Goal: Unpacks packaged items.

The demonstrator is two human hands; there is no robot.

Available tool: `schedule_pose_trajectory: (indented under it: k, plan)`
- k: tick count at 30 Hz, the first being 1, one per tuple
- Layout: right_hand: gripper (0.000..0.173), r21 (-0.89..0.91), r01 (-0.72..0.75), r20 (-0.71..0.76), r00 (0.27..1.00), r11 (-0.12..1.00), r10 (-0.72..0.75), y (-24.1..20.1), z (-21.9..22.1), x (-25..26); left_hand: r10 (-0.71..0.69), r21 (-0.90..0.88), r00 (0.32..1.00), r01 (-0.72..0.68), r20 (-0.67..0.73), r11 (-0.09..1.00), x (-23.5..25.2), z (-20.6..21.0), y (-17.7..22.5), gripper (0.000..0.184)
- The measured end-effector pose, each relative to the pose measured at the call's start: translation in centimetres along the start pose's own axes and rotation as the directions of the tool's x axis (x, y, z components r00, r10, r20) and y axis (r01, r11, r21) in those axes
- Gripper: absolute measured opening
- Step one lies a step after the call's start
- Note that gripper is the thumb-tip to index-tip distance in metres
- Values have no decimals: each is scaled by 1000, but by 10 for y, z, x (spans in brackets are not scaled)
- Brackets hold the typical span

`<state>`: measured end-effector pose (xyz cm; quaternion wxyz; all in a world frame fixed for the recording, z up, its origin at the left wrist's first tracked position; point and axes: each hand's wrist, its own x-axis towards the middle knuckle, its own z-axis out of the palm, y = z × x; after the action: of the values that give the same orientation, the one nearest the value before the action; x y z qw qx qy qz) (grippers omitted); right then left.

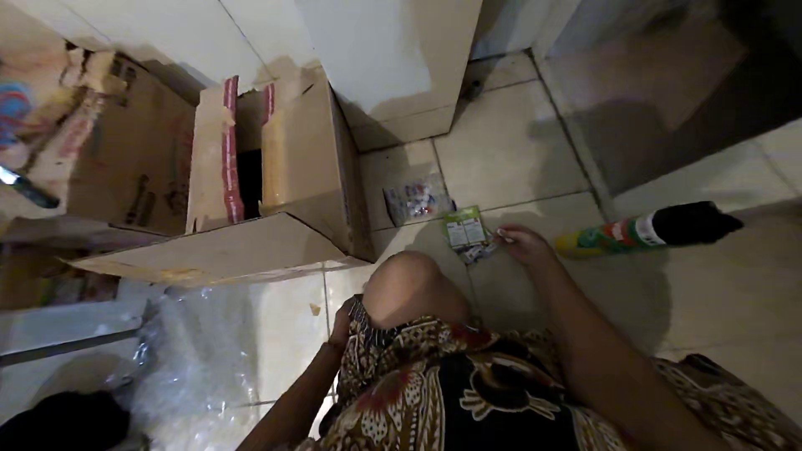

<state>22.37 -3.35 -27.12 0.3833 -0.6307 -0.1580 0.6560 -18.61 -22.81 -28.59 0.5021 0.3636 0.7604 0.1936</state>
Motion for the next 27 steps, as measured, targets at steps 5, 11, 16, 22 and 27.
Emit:
schedule_pose_trajectory:
  k: [5,11,16,22,27]
  plan:
    - [30,-143,-38,-22,999,989,36,-2,19,-7,63,392,944,73,-323,917,-73,-53,-91,68]
    - [31,-276,-19,-5,1000,961,19,3,33,-11,-383,166,635,632,-671,757,-130,-63,-212,82]
    - [35,-359,12,0,1000,933,-13,10,40,-10,-656,-41,375,849,-655,527,-161,-52,-250,76]
    - [35,-512,40,45,999,858,-19,14,50,-23,-651,169,528,830,-545,532,-194,-32,-289,73]
    - [27,-514,42,55,998,857,-16,21,49,-22,-497,130,522,769,-693,626,-203,-14,-306,82]
